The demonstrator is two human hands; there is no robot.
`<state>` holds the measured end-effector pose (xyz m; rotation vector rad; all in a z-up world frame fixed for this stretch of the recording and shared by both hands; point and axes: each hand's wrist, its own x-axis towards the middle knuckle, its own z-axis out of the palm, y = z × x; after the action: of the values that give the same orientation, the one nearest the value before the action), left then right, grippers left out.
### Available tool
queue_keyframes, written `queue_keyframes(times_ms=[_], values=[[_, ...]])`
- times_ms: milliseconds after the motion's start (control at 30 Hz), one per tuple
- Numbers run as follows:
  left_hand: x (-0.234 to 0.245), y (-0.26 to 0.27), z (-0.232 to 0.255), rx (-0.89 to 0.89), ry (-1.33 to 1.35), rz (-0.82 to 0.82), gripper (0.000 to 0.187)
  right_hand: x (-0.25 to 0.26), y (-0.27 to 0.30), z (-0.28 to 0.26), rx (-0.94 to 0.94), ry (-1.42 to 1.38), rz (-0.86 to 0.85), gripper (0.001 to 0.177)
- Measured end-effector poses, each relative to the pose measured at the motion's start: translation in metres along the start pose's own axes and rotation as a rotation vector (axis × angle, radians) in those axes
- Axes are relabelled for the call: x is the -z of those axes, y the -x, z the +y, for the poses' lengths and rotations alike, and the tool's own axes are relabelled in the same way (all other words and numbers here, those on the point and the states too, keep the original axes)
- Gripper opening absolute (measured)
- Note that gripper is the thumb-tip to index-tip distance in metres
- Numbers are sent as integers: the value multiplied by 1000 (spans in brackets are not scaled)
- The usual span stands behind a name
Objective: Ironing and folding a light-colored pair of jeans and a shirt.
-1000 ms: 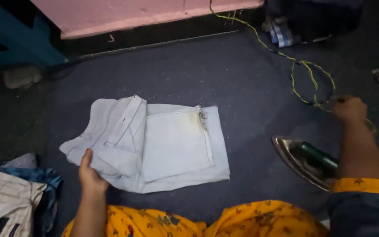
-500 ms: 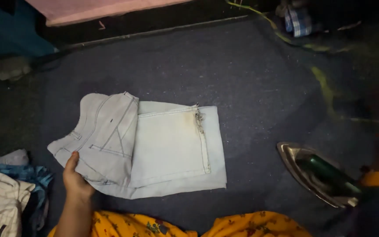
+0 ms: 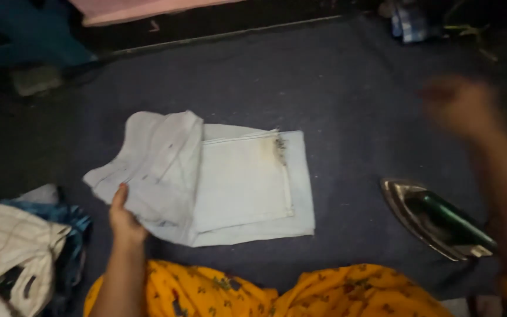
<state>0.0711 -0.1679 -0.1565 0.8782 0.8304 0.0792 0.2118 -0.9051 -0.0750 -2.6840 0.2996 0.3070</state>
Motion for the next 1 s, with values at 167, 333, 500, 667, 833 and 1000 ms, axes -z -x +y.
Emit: queue_keyframes(times_ms=[167, 333, 500, 667, 833, 1000], values=[[-8, 6, -3, -23, -5, -9, 59, -117, 95, -193, -77, -41, -410, 44], [-6, -2, -6, -63, 86, -158, 62, -218, 107, -223, 27, -145, -340, 69], [-8, -5, -8, -27, 94, -141, 62, -235, 140, -257, -42, -225, -189, 76], [-15, 8, -4, -30, 194, -256, 63, -224, 179, -284, -55, -370, -126, 70], [-13, 6, -6, -141, 221, -381, 59, -186, 178, -291, -135, -414, -198, 62], [-23, 19, 6, -195, 224, -367, 64, -77, 140, -264, -5, -86, 58, 51]])
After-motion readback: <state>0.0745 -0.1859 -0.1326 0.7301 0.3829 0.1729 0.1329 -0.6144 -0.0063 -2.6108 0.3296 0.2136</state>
